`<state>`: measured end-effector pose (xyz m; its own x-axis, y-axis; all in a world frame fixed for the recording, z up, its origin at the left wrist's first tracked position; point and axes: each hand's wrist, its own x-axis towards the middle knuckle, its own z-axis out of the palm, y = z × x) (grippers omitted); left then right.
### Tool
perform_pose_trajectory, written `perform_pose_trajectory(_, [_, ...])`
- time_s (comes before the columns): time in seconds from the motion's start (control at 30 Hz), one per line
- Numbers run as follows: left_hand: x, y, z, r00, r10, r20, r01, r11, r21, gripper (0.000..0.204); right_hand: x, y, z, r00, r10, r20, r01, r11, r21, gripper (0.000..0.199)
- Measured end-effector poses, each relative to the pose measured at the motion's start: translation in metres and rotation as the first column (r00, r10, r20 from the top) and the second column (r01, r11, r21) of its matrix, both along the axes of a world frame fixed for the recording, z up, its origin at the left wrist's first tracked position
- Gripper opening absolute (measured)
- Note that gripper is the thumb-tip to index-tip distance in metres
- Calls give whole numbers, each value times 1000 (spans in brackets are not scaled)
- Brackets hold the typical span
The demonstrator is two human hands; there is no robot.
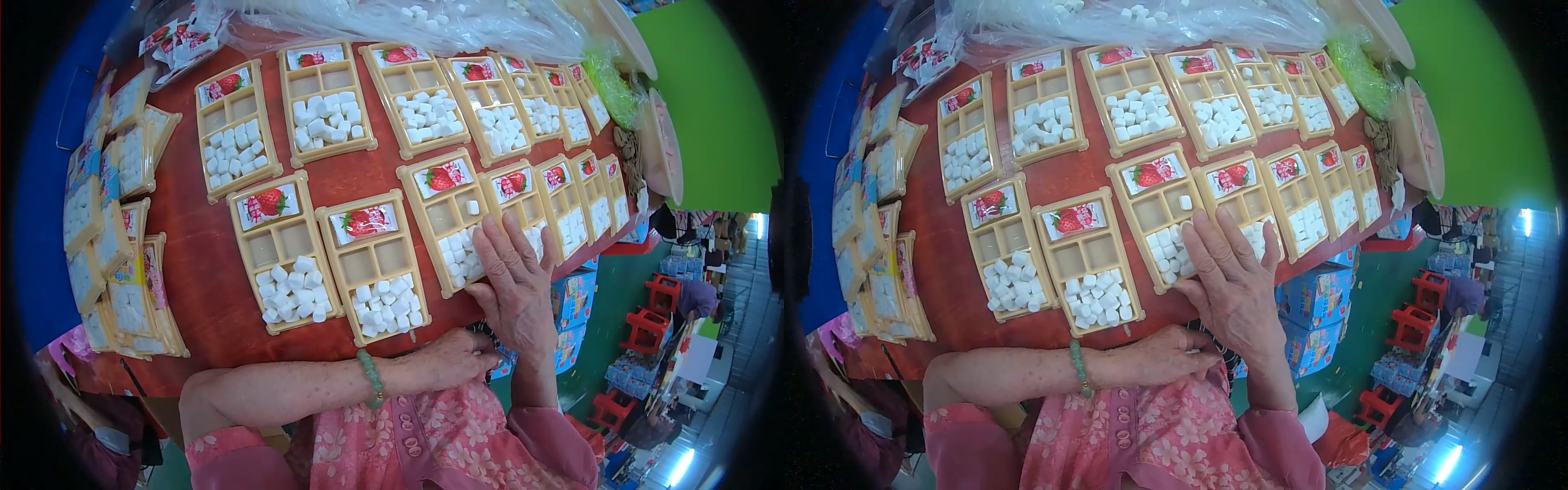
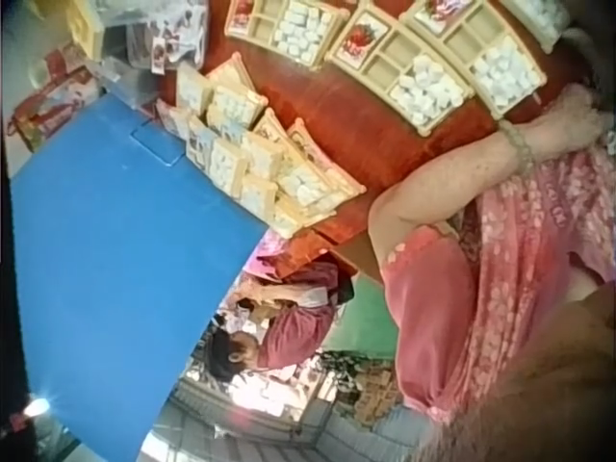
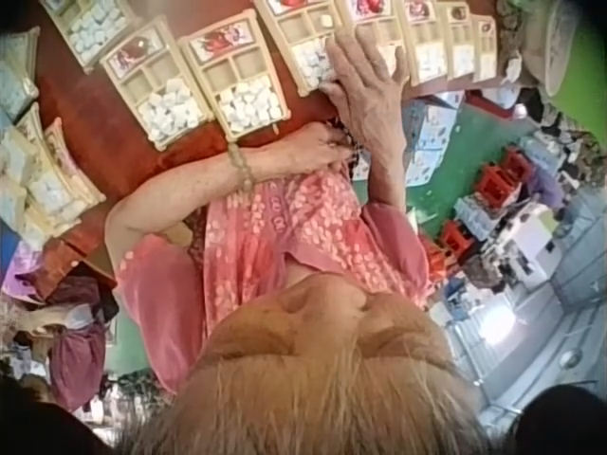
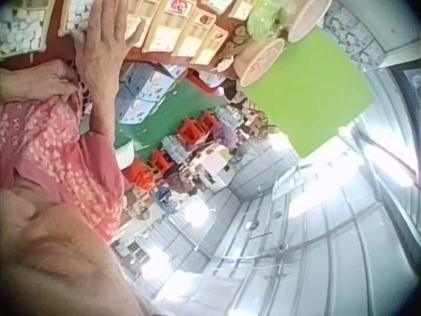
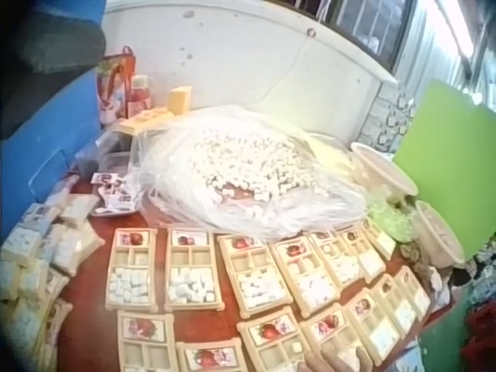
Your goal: Sorting and placing small white items into partitioned plastic trays.
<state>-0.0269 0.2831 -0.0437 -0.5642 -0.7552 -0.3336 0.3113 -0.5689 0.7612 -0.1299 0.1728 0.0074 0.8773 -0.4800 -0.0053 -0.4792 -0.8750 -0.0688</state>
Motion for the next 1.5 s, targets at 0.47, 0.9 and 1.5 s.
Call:
perform_pose_trajectory(0.47, [-1,0,-2,999,14,50,-11,999,-44,34,5,4,-11,996,86,-7,-86,994,69,80])
perform_pose_trajectory(0.9, [2,-3,-1,990,-99,101,103,994,-37,36,23,-21,11,946,-47,320,-3,988,155,37])
perform_pose_trajectory(1.5, [-3,1,-3,996,67,66,-64,997,-48,35,57,-40,11,968,50,246,-53,999,7,9])
